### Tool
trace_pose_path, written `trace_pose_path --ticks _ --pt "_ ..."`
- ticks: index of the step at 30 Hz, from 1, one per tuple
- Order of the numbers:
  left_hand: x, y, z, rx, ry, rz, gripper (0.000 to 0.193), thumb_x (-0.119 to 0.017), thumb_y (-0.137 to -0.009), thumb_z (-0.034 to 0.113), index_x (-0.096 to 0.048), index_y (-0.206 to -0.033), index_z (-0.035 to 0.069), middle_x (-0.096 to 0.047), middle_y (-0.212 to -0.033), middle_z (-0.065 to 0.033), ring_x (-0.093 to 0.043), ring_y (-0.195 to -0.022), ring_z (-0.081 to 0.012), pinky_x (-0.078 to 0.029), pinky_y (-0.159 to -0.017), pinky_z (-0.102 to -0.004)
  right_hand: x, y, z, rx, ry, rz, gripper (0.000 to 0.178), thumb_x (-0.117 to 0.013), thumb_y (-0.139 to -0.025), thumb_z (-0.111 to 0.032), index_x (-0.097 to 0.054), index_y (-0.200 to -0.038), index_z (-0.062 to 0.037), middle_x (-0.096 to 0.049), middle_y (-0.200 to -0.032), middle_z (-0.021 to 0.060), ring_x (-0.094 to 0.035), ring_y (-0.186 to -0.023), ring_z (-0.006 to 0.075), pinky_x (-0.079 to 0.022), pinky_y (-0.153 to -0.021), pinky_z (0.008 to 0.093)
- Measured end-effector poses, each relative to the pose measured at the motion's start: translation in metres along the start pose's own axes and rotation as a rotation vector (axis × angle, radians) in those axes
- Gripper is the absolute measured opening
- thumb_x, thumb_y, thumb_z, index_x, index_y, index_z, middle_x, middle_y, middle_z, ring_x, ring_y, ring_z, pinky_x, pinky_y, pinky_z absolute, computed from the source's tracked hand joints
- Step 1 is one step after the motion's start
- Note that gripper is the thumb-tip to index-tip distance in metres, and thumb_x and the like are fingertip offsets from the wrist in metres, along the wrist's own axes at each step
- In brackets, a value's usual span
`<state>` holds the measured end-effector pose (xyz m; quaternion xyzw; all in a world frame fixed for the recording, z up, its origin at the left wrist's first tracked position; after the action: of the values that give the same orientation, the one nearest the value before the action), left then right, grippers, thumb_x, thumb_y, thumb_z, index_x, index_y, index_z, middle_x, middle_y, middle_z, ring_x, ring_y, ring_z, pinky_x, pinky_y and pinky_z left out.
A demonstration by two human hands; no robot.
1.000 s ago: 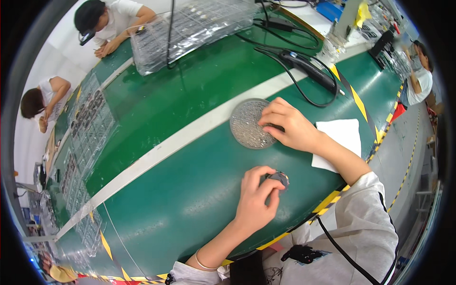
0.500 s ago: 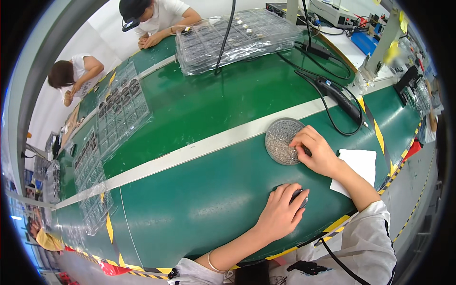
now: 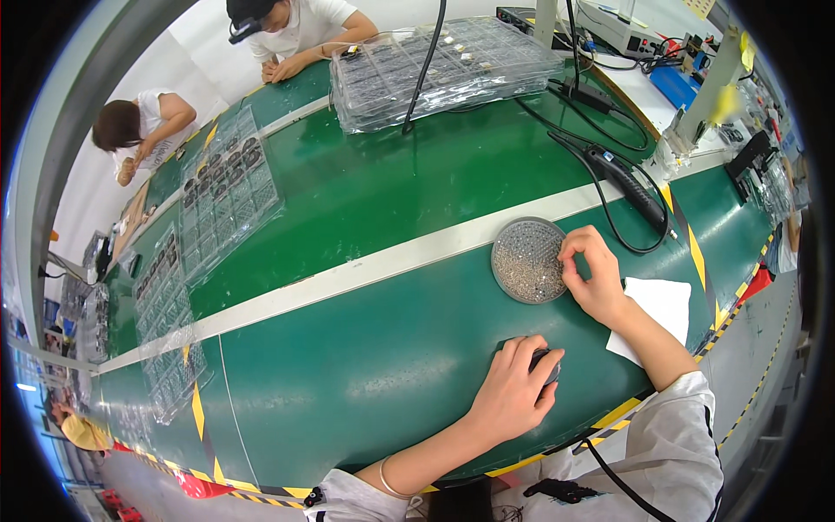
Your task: Assembling small electronic components using an electric screwdriver at a factory workbench.
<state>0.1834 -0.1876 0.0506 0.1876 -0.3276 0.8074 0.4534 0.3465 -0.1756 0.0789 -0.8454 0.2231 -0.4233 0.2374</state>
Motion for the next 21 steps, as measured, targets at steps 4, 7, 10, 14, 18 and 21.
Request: trace_pose_path --ticks 4,7,10,14,18,21 --pt "0.001 0.000 0.000 0.001 0.001 0.000 0.044 -0.068 -0.071 0.008 -0.057 -0.113 0.003 -0.046 -0.110 -0.0155 -0.048 -0.098 -0.0329 -0.043 -0.085 -0.0424 -0.001 -0.001 -0.001 0.002 -0.010 0.004 0.022 -0.061 -0.074 0.014 -0.055 -0.089 -0.0010 -0.056 -0.091 0.0117 -0.057 -0.083 0.0269 -0.047 -0.071 0.0318" --pt "0.001 0.000 0.000 -0.003 -0.002 0.003 0.044 -0.068 -0.071 0.008 -0.057 -0.114 0.003 -0.046 -0.110 -0.0153 -0.048 -0.099 -0.0327 -0.043 -0.085 -0.0423 -0.002 0.000 -0.003 0.007 0.024 -0.026 0.020 -0.063 -0.075 0.011 -0.058 -0.089 -0.0021 -0.059 -0.092 0.0108 -0.058 -0.084 0.0274 -0.047 -0.073 0.0329" --pt "0.001 0.000 -0.001 -0.003 -0.024 0.003 0.044 -0.068 -0.071 0.008 -0.057 -0.114 0.003 -0.046 -0.111 -0.0153 -0.048 -0.099 -0.0326 -0.043 -0.085 -0.0421 -0.008 0.000 -0.001 -0.007 0.030 -0.081 0.019 -0.063 -0.075 0.010 -0.060 -0.088 -0.0034 -0.060 -0.089 0.0092 -0.059 -0.084 0.0274 -0.046 -0.076 0.0348" --pt "-0.001 0.000 0.002 -0.011 -0.027 -0.001 0.045 -0.068 -0.072 0.009 -0.057 -0.115 0.003 -0.046 -0.112 -0.0152 -0.048 -0.099 -0.0326 -0.043 -0.085 -0.0418 -0.009 0.002 -0.001 0.062 0.039 -0.163 0.025 -0.068 -0.073 0.003 -0.059 -0.096 -0.0047 -0.059 -0.101 0.0105 -0.056 -0.097 0.0297 -0.044 -0.086 0.0385" --pt "-0.001 0.000 0.001 -0.001 -0.019 -0.002 0.046 -0.068 -0.072 0.009 -0.057 -0.116 0.003 -0.046 -0.112 -0.0149 -0.048 -0.099 -0.0321 -0.043 -0.086 -0.0419 -0.018 0.002 0.001 -0.013 0.135 -0.255 0.084 -0.083 -0.063 -0.036 -0.041 -0.130 -0.0056 -0.031 -0.140 0.0206 -0.028 -0.130 0.0419 -0.028 -0.107 0.0508" --pt "-0.003 0.000 -0.003 0.021 0.027 0.001 0.045 -0.069 -0.072 0.009 -0.057 -0.116 0.003 -0.046 -0.112 -0.0146 -0.048 -0.100 -0.0317 -0.043 -0.086 -0.0419 -0.026 0.005 0.006 -0.030 0.165 -0.305 0.105 -0.086 -0.057 -0.044 -0.032 -0.138 -0.0041 -0.024 -0.145 0.0248 -0.027 -0.131 0.0443 -0.028 -0.107 0.0515"
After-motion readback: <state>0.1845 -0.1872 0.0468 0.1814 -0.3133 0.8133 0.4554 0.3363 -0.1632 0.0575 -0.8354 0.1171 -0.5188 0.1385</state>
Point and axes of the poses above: each hand's wrist, its own y-axis away from the middle knuckle, its own x-axis out of the back of the hand, z = x × y, the point moved 8 cm from there along -y, towards the middle knuckle
